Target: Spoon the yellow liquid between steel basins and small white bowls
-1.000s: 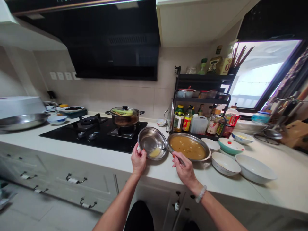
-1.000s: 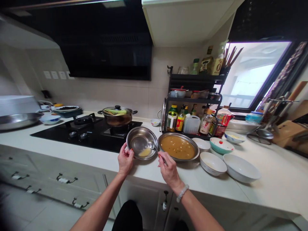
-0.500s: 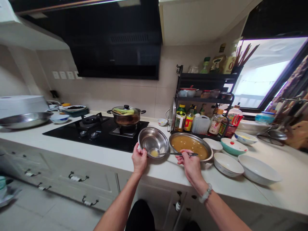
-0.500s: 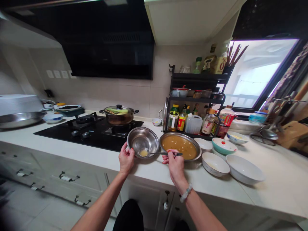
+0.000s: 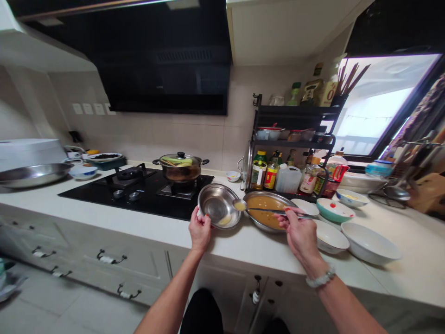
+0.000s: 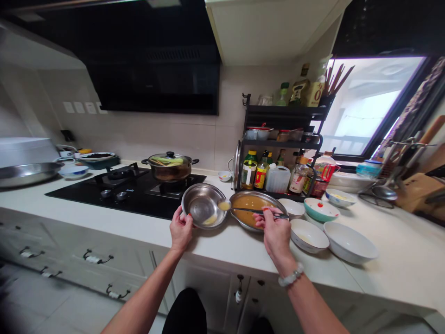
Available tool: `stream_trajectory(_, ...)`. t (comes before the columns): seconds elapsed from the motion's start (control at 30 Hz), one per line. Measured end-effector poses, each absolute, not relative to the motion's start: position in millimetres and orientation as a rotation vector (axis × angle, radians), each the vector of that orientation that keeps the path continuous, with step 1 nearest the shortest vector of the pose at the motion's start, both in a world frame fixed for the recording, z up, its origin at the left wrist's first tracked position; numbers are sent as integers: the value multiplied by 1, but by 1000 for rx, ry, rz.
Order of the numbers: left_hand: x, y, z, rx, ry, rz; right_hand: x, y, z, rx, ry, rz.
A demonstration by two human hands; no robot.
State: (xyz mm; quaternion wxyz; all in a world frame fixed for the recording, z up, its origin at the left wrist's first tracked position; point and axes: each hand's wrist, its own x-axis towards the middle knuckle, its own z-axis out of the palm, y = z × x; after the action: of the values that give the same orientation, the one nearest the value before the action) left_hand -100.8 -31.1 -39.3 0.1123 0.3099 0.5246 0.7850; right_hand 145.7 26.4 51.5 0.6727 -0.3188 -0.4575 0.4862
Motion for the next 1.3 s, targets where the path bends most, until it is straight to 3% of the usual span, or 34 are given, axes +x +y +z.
stream_trajectory(0.4,-100,-33,-37,906,1515,2298,196,42,43,-851,-1391,534)
stream_trajectory(0.7,-100,-33,-36,928,1548,2275,208,31,40,-487,-1840,-27)
stream_trajectory(0.8,-99,-34,-36,929,1547,2274,195,19,40,-415,-1832,34)
stream_trajectory(1.0,-102,-30,-45,1039,1583,2279,145,-7,24,-472,-1742,464)
stream_trajectory(1.3,-99,-31,-47,1111,1648,2280,102,-2,7,-428,-1968,257)
